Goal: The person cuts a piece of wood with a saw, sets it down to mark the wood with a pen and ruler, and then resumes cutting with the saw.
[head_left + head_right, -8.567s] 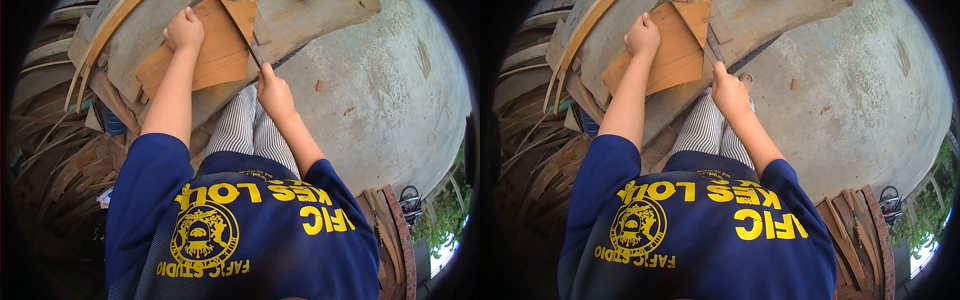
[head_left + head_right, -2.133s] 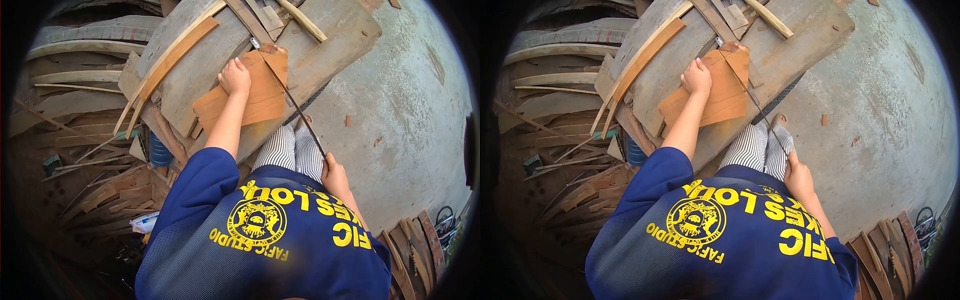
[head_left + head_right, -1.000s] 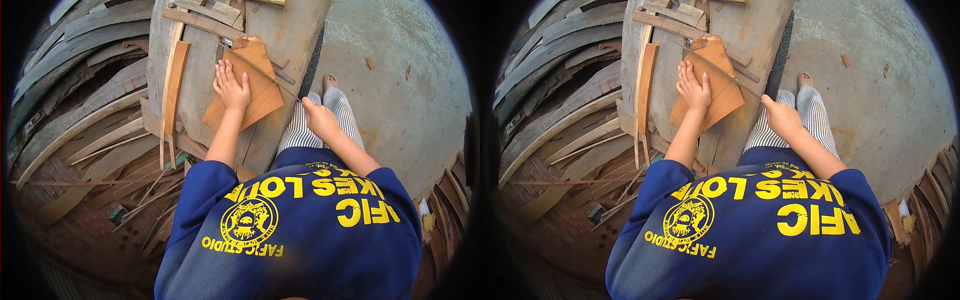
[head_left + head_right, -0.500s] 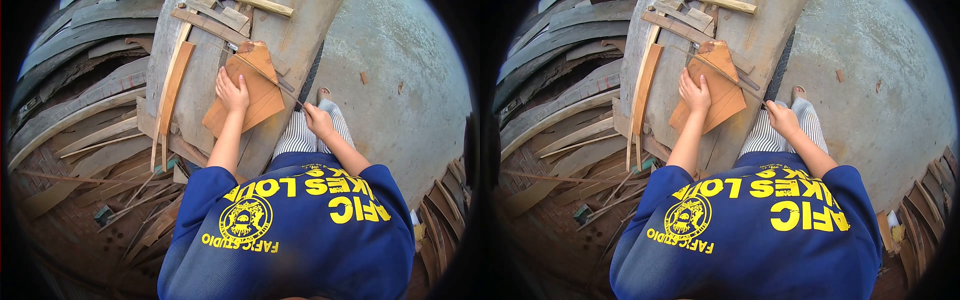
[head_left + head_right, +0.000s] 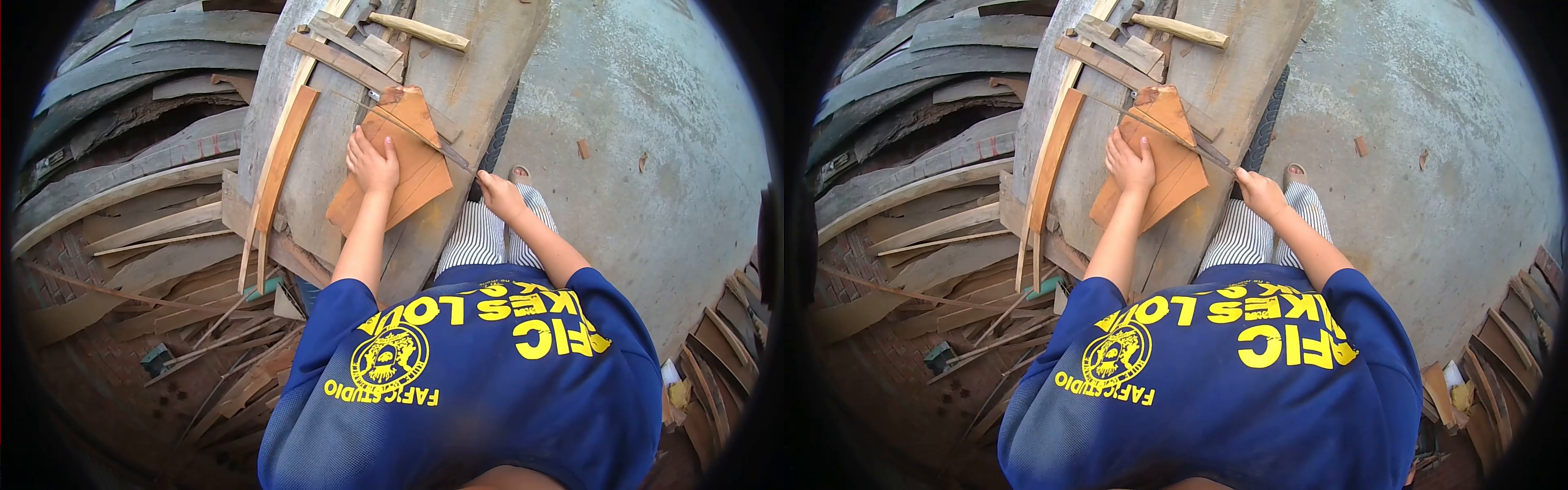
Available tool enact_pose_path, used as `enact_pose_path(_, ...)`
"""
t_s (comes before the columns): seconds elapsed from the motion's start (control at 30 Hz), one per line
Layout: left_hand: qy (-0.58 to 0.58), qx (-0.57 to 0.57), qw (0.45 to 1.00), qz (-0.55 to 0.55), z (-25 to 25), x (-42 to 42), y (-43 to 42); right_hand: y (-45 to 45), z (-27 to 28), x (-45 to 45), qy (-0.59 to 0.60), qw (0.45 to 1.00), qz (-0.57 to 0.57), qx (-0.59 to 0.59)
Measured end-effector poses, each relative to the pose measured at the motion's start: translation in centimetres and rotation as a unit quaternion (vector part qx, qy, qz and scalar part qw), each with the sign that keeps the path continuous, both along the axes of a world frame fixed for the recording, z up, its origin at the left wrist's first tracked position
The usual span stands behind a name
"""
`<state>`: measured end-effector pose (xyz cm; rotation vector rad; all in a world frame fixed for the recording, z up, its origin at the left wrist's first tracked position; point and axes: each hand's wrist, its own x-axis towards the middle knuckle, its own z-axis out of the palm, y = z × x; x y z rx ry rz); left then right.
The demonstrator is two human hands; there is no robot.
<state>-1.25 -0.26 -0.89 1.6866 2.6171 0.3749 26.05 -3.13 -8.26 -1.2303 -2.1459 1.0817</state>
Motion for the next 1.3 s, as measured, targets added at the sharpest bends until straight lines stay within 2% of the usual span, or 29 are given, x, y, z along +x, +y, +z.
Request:
enact_pose_path(0.1,0.010,0.015,0.999,0.026,0.0,-0.2,0.4,0.5,3.3,0.9,-0.011,1.000,0.012,-0.015)
enact_pose_path(0.17,-0.008,-0.004,0.998,0.062,0.2,-0.3,1.3,1.2,6.7,1.1,-0.046,0.995,0.028,-0.088)
enact_pose_path(0.23,0.003,0.010,0.999,0.053,-0.3,-0.7,1.4,1.7,10.5,0.7,-0.050,0.990,0.012,-0.135)
enact_pose_path(0.3,0.010,0.023,0.999,0.045,-0.3,-0.7,1.5,2.1,14.0,0.1,-0.109,0.984,0.023,-0.142)
enact_pose_path(0.37,0.028,0.018,0.998,0.054,0.1,-0.7,1.6,2.9,17.7,0.1,-0.109,0.984,0.009,-0.139)
enact_pose_path(0.43,0.023,0.019,0.998,0.059,1.0,-1.0,2.0,3.5,19.2,0.6,-0.022,0.992,-0.020,-0.121)
enact_pose_path(0.5,0.018,0.019,0.998,0.062,2.0,-1.6,2.3,4.1,20.4,1.4,-0.003,0.993,-0.037,-0.110)
enact_pose_path(0.53,0.012,-0.022,0.999,0.047,2.6,-2.2,2.4,4.5,21.0,2.1,0.011,0.990,-0.071,-0.124)
enact_pose_path(0.57,0.007,-0.063,0.998,0.031,3.1,-2.6,2.4,4.7,21.3,2.7,0.026,0.984,-0.104,-0.139)
enact_pose_path(0.63,0.020,-0.042,0.999,0.021,4.5,-2.9,2.3,5.1,21.0,4.4,0.017,0.982,-0.130,-0.139)
enact_pose_path(0.7,-0.061,-0.030,0.997,-0.027,5.8,-3.2,1.9,5.3,20.3,6.4,-0.004,0.972,-0.182,-0.146)
enact_pose_path(0.8,-0.060,-0.037,0.996,-0.061,9.6,-0.6,1.1,4.5,18.4,9.2,-0.001,0.959,-0.231,-0.166)
enact_pose_path(0.93,-0.044,0.005,0.993,-0.107,10.3,3.5,-1.9,2.9,16.7,12.0,-0.007,0.950,-0.257,-0.180)
enact_pose_path(1.1,-0.010,0.019,0.994,-0.106,8.9,9.2,-4.7,1.6,18.3,12.8,-0.063,0.954,-0.231,-0.183)
enact_pose_path(1.3,0.011,0.031,0.992,-0.125,7.9,11.6,-5.8,1.4,19.8,12.5,-0.088,0.972,-0.141,-0.166)
